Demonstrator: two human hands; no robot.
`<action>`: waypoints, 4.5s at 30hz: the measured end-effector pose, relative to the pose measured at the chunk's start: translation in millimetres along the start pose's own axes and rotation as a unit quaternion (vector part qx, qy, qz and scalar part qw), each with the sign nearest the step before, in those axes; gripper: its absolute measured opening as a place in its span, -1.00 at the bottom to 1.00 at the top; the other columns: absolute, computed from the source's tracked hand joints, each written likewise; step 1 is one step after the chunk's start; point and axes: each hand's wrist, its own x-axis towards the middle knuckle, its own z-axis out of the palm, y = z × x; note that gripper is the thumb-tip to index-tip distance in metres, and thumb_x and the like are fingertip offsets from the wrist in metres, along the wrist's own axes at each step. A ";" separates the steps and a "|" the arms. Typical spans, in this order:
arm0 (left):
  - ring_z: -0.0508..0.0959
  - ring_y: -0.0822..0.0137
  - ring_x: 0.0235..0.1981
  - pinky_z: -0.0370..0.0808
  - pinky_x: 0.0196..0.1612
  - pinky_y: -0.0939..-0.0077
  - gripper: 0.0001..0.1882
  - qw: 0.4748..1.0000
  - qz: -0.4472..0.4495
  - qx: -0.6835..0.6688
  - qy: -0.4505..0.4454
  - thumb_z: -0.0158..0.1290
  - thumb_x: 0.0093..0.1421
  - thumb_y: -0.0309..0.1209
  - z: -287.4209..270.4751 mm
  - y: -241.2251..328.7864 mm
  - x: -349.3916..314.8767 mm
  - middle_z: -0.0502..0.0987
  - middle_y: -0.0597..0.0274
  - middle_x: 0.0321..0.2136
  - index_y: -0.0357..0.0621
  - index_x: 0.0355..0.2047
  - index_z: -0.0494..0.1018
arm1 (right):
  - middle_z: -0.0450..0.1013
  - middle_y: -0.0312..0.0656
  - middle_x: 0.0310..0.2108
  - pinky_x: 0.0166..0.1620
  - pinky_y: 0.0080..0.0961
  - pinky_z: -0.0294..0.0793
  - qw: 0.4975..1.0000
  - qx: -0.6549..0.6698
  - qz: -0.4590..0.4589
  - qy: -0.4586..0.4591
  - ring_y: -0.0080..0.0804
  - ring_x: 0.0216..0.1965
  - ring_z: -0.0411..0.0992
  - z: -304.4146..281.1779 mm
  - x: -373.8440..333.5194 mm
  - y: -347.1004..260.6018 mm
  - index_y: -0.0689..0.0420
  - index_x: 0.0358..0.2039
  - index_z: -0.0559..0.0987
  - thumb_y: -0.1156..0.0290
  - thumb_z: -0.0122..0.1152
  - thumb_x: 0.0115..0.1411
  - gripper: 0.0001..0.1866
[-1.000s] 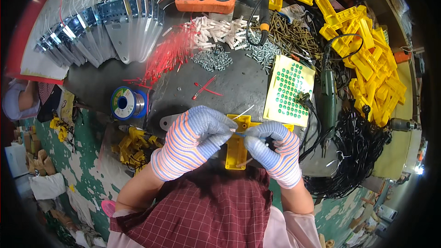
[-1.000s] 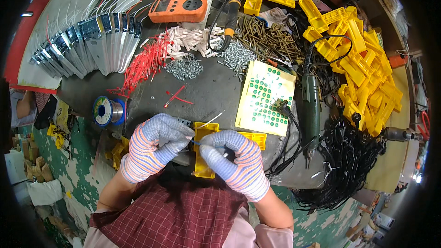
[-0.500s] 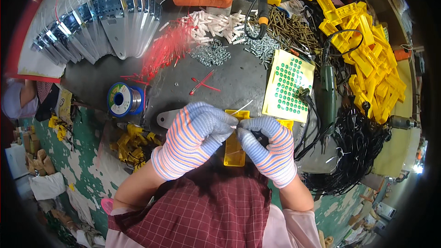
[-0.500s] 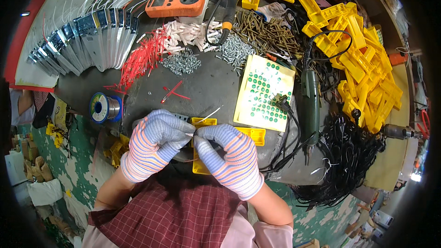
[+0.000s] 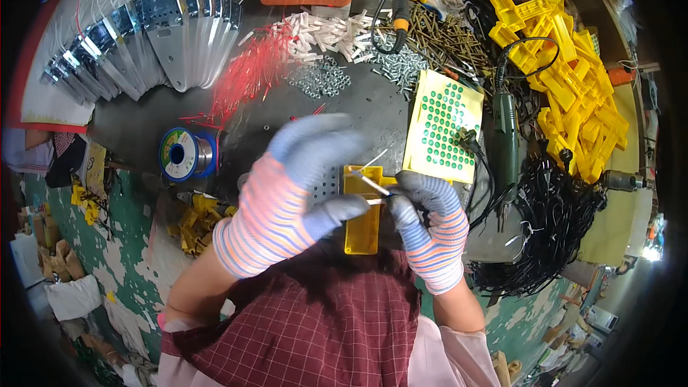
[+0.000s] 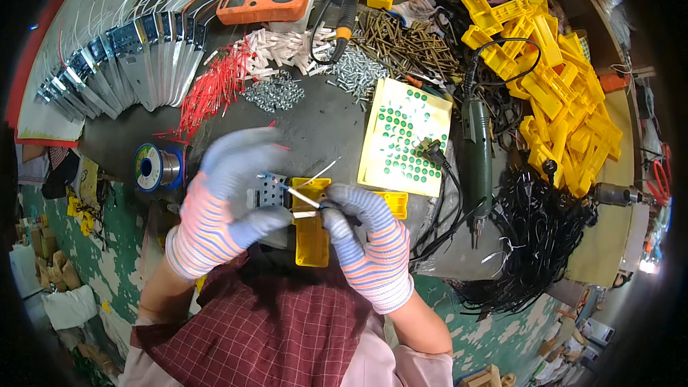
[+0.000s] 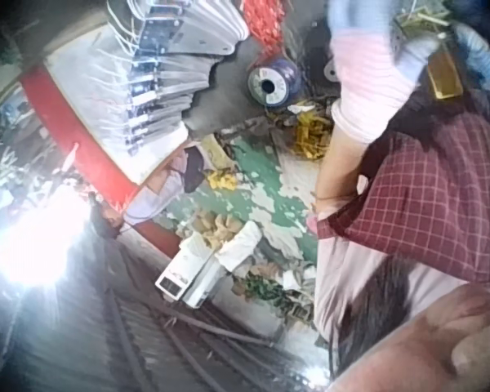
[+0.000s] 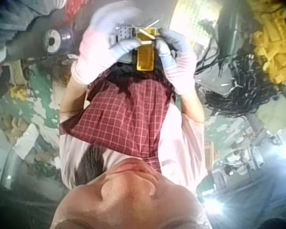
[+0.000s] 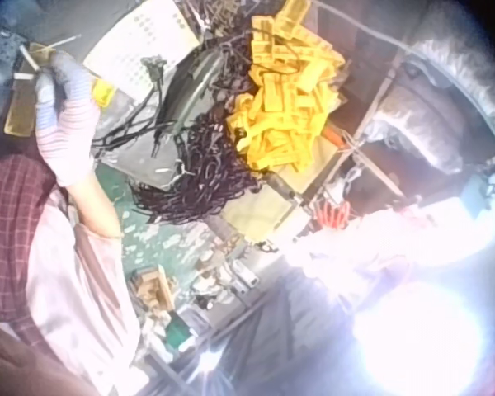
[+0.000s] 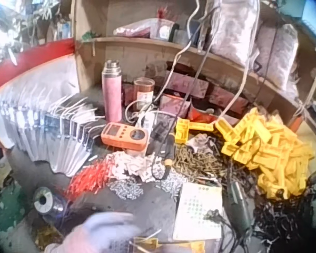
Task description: Assembling components of a yellow plastic housing, including wiring and soldering.
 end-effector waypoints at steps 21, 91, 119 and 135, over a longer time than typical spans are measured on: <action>0.52 0.49 -0.46 0.47 -0.34 0.60 -0.84 0.912 -0.237 -0.314 0.120 0.15 0.27 -0.39 25.7 10.6 -23.7 0.56 0.26 -0.42 -0.25 -0.24 0.51 | 0.54 -0.14 -0.44 -0.30 -0.43 0.51 0.991 -0.089 -0.013 -0.101 -0.39 -0.44 0.52 -8.9 6.2 -8.1 0.22 -0.20 0.55 0.40 0.15 0.30 -0.84; 0.53 -0.05 -0.20 0.47 -0.15 0.19 -0.82 0.965 -0.129 0.228 0.005 0.09 0.17 -0.47 -15.0 -40.1 -5.0 0.53 0.01 -0.28 -0.14 -0.20 0.52 | 0.39 -0.35 -0.58 -0.52 -0.74 0.16 0.972 0.195 0.129 0.033 -0.72 -0.61 0.23 -6.8 -7.3 29.7 0.13 -0.34 0.50 0.35 0.24 0.27 -0.86; 0.52 0.49 -0.28 0.48 -0.17 0.59 -0.82 0.912 -0.224 -0.320 0.127 0.15 0.20 -0.60 62.7 29.0 -37.1 0.51 0.25 -0.29 -0.22 -0.22 0.39 | 0.56 -0.30 -0.35 -0.18 -0.63 0.47 0.967 0.219 0.127 0.028 -0.68 -0.29 0.44 12.1 2.9 -10.2 0.24 -0.18 0.61 0.46 0.33 0.19 -0.80; 0.60 0.41 -0.30 0.59 -0.19 0.53 -0.82 0.823 -0.311 -0.474 0.035 0.06 0.23 -0.65 53.5 29.7 -39.3 0.51 0.16 -0.29 -0.23 -0.20 0.32 | 0.55 -0.37 -0.43 -0.26 -0.66 0.45 0.948 0.264 0.175 -0.041 -0.71 -0.39 0.43 1.3 0.8 -5.7 0.22 -0.28 0.65 0.46 0.35 0.18 -0.87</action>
